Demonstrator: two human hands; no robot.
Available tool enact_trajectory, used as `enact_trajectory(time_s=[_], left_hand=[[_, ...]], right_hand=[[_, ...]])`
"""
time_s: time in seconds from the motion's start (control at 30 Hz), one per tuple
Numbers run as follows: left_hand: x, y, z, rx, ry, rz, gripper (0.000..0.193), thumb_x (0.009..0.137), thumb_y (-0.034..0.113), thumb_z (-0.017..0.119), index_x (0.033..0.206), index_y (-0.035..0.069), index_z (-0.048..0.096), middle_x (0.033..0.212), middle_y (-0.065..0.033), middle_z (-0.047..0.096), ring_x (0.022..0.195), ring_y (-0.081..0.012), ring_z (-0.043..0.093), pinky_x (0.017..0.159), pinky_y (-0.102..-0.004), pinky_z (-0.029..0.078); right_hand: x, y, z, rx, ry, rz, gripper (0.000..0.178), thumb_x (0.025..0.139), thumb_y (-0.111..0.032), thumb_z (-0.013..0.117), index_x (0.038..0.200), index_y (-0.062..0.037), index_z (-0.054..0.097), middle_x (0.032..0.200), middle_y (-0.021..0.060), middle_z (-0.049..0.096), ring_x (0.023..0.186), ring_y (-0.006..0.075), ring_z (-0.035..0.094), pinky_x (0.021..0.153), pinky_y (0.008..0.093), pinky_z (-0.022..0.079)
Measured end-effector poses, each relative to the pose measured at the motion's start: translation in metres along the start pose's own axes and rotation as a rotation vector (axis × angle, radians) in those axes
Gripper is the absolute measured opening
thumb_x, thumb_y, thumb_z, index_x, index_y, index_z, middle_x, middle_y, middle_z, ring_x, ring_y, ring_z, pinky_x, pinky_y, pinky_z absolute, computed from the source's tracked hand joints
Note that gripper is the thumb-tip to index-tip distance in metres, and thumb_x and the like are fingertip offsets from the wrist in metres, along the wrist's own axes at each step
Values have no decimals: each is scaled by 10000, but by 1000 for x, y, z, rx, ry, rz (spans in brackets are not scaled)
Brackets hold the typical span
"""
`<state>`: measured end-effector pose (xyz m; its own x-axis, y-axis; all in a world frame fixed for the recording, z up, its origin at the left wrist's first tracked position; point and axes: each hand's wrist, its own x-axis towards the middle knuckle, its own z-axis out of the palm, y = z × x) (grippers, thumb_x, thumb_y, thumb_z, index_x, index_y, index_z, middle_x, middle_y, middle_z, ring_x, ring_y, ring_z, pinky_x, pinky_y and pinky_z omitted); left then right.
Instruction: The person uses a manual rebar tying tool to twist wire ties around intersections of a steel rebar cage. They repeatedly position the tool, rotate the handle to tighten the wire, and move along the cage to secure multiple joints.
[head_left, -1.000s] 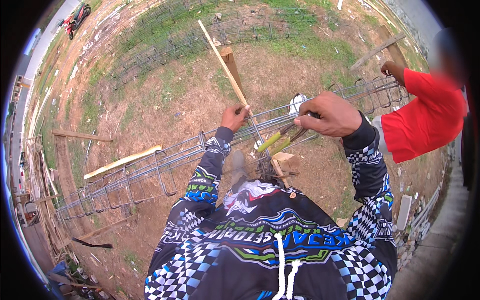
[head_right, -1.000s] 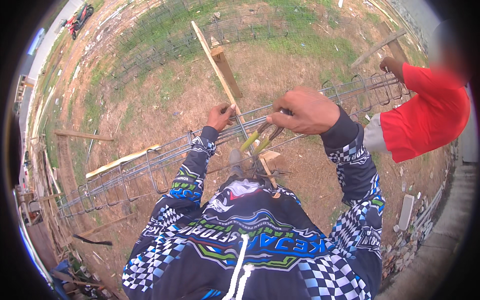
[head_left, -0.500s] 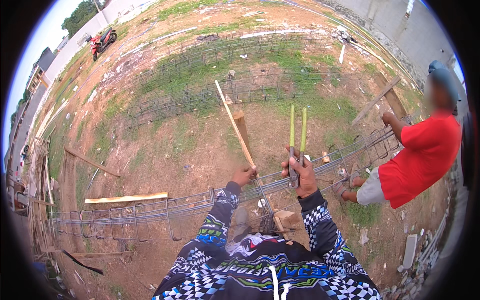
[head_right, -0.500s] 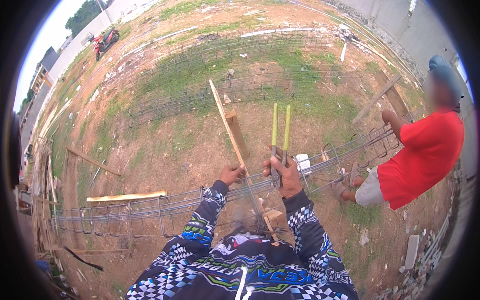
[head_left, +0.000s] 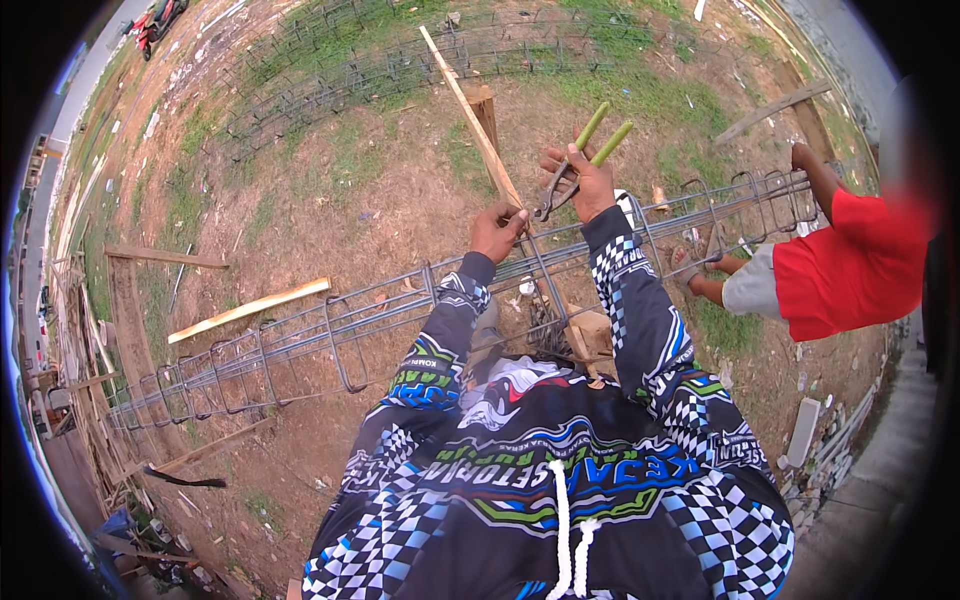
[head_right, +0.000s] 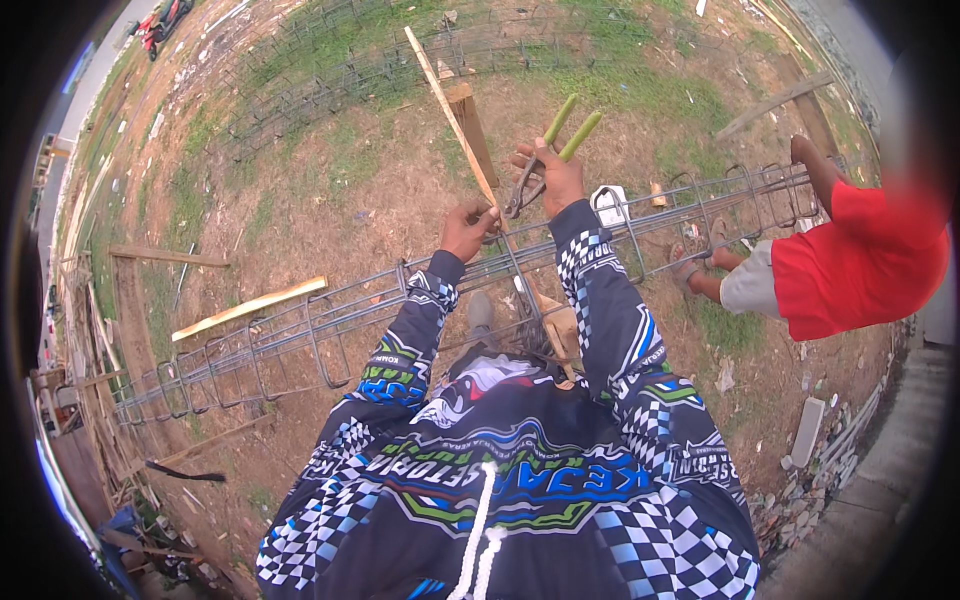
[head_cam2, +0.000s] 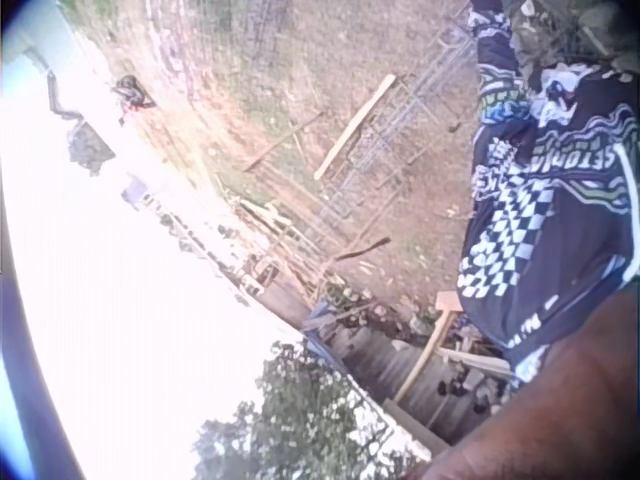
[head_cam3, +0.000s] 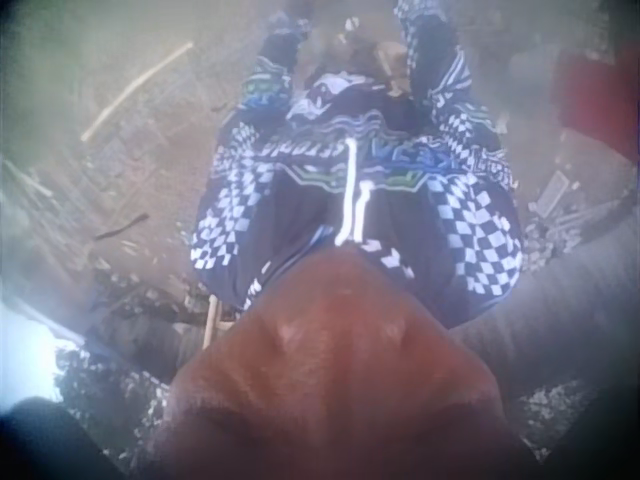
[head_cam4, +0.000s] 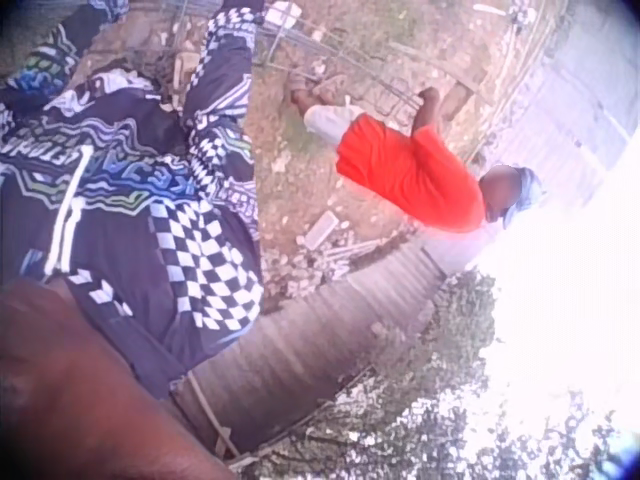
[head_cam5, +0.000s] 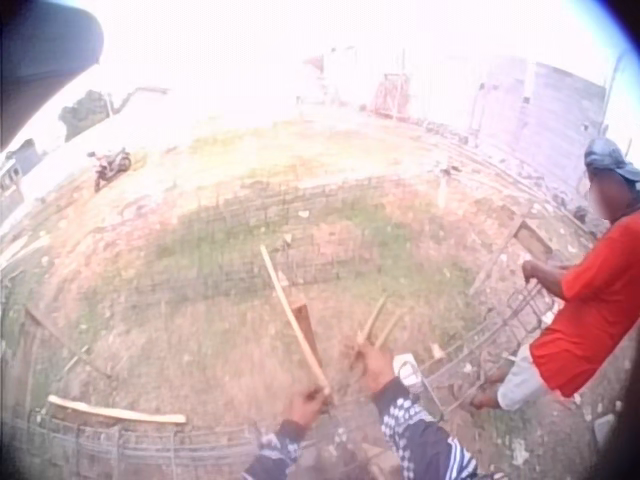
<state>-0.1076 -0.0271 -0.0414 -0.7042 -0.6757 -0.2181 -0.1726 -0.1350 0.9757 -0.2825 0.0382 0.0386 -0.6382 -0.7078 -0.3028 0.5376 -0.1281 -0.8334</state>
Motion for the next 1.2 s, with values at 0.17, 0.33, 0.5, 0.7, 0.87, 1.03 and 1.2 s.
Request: enact_trajectory(time_s=[0.17,0.33,0.5,0.7,0.87,1.03,1.2], left_hand=[[1,-7,3,74,73,78,242,896,227,673,903,-15,674,733,-82,657,644,-146,624,578,-307,497],[-6,-2,5,151,152,160,248,909,238,667,961,-5,670,829,-96,668,720,-165,649,625,-313,501],[-5,-5,11,43,179,119,266,915,241,673,1024,-2,657,903,-93,673,794,-170,661,649,-311,503],[19,34,15,-321,250,95,330,977,339,574,1068,27,633,1048,-107,677,978,-175,639,797,-310,483],[55,126,-17,-548,151,141,354,1039,344,433,997,27,584,1155,-149,650,1131,-239,596,920,-391,463],[80,154,-12,-513,-13,281,378,1053,358,397,913,49,564,1210,-141,623,1182,-269,553,1023,-400,391],[41,153,36,-289,130,555,583,945,443,591,1248,-53,542,1352,-223,500,1296,-339,474,1078,-427,369]], right_hand=[[-2,20,-8,-89,17,21,670,960,-88,543,1540,-117,208,1238,168,603,1047,289,648,771,464,516],[-2,29,-4,-72,-11,111,567,1001,-128,490,1517,-172,259,1208,108,602,1091,260,634,715,407,557],[6,41,-8,70,82,88,288,994,-255,549,1208,-64,567,928,42,603,837,181,652,656,360,560],[1,39,33,-109,114,2,498,822,-555,710,886,-75,595,740,4,561,614,111,589,543,274,516],[-10,41,46,-226,83,-126,602,777,-581,749,977,-25,631,867,63,646,744,151,654,635,284,563],[-23,47,61,-460,-155,-290,383,787,-218,815,1053,2,647,955,69,678,859,152,655,762,295,532],[2,69,42,-339,100,-468,248,861,-155,696,1059,-13,648,870,108,702,813,174,671,703,345,511]])
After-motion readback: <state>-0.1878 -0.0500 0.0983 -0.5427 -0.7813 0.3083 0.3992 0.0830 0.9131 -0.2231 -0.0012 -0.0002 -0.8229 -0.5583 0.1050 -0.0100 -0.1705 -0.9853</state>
